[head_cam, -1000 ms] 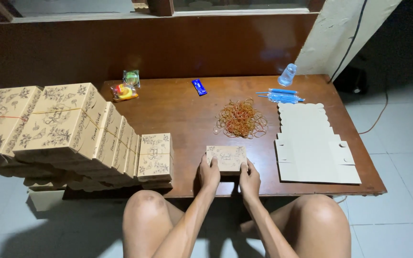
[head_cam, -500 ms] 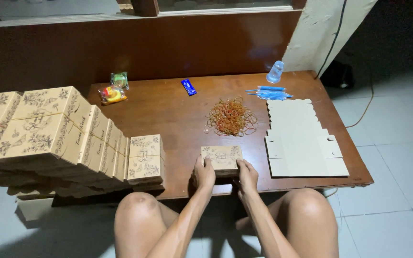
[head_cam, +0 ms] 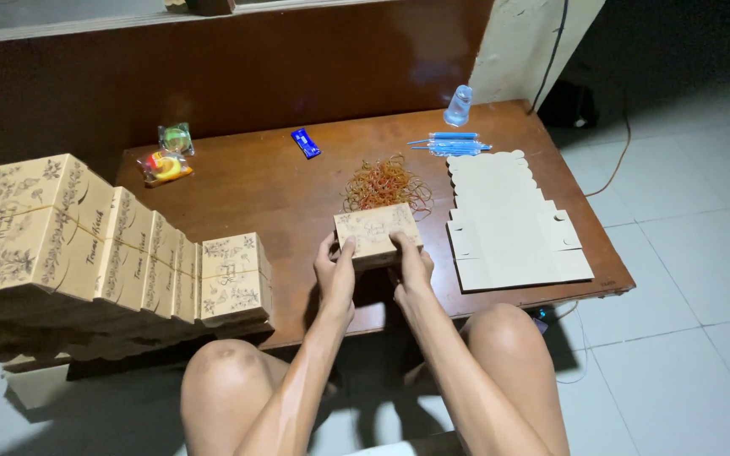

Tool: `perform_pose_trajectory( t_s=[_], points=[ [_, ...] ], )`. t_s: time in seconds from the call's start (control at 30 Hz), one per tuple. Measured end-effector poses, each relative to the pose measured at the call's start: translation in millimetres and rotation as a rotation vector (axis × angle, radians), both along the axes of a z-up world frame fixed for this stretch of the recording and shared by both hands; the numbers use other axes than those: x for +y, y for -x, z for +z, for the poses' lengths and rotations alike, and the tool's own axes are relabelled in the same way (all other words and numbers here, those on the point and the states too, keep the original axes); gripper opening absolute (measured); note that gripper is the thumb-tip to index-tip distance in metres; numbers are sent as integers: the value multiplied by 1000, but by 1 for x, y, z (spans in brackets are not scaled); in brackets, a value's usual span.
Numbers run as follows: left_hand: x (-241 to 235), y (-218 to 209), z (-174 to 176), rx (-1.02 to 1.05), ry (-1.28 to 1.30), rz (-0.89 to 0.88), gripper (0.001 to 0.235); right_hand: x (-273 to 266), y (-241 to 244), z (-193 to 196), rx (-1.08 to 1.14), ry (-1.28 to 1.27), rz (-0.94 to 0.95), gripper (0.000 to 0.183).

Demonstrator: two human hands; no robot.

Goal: Folding cardboard sheets into boxes, placing a small item inside, and securing the box with a rubber band.

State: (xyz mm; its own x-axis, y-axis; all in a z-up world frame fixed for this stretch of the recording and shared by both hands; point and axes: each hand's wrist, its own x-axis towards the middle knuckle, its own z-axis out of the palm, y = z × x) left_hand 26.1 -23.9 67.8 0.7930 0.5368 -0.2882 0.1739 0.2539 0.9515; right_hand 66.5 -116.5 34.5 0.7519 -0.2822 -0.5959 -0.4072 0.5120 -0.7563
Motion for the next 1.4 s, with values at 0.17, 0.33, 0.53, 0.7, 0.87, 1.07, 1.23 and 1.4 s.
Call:
perform_pose_trajectory(
  t_s=[0.17, 0.33, 0.53, 0.7, 0.87, 1.07, 1.23, 1.4],
  points=[
    [48, -22, 21, -13, 77, -64, 95, -16, -55, 27, -189, 28, 171, 62],
    [67, -20, 68, -116, -132, -267, 97, -35, -76, 95, -314, 114, 537, 39],
    [55, -5, 103, 109, 234, -383, 116, -38, -91, 109, -350, 270, 950, 42],
    [64, -19, 73, -2, 206, -371, 76, -24, -86, 115, -374, 152, 1074, 67],
    [67, -19, 85, 4, 256, -218, 68, -39, -145, 5, -242, 296, 957, 83],
    [64, -16, 94, 45, 344, -115, 60, -75, -193, -108, -296, 1354, 1037, 20],
    [60, -19, 89, 46, 425, -107, 63, -58, -185, -89, -298, 1519, 1065, 31],
    [60, -19, 82, 52, 477, -122, 61, -44, -186, -95, -252, 1617, 1103, 21]
  ],
)
